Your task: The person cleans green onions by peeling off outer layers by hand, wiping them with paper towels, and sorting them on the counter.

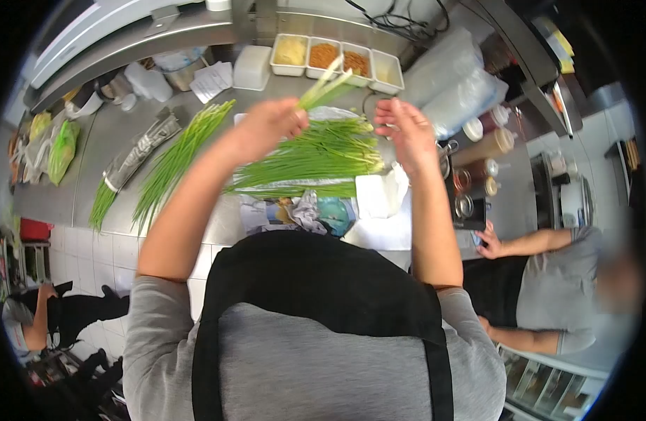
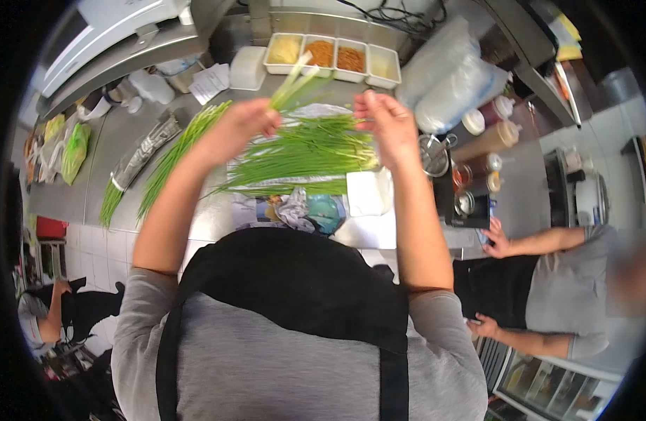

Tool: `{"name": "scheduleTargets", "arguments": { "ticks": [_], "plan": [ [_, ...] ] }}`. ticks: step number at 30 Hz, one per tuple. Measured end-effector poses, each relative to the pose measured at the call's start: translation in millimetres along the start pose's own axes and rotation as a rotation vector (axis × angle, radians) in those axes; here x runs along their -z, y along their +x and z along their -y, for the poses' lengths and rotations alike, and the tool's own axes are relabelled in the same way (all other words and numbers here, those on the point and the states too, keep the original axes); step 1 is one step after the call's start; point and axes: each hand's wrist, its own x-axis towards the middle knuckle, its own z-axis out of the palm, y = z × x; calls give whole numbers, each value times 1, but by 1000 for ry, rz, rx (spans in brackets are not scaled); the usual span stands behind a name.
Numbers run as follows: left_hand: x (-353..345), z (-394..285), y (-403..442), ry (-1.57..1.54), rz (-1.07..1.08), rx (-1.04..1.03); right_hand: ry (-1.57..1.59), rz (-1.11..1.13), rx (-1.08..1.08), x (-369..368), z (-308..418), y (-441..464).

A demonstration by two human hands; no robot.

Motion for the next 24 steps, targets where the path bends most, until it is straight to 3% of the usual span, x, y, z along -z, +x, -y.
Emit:
{"name": "scheduleTargets", "arguments": {
  "ticks": [2,5,7,9,10,14,17,19,21,24],
  "plan": [
    [25,-44,-3,35,47,-40,-273,-63,73,37,15,-20],
    [44,-92,-13,-204,251,153,-631,-140,4,87,-8,-59],
    [35,-82,-16,-176,318,244,-907,-63,-293,112,-33,-85],
    [10,-43,-20,-95,359,356,-1205,-201,-232,98,-59,-108],
    [-6,-26,-24,-128,390,405,-1196,-228,-92,103,-84,-113],
    [-75,23,-36,-379,350,464,-874,-591,197,114,-134,-108],
    [-111,20,-35,-448,213,425,43,-482,-10,65,-80,-115],
    [-127,13,-30,-526,144,424,169,-418,-31,23,-57,-124],
    [-140,13,-25,-469,120,412,645,-200,44,0,-62,-128],
    [-151,8,-23,-388,95,399,904,-170,34,-4,-83,-123]
  ]
}}
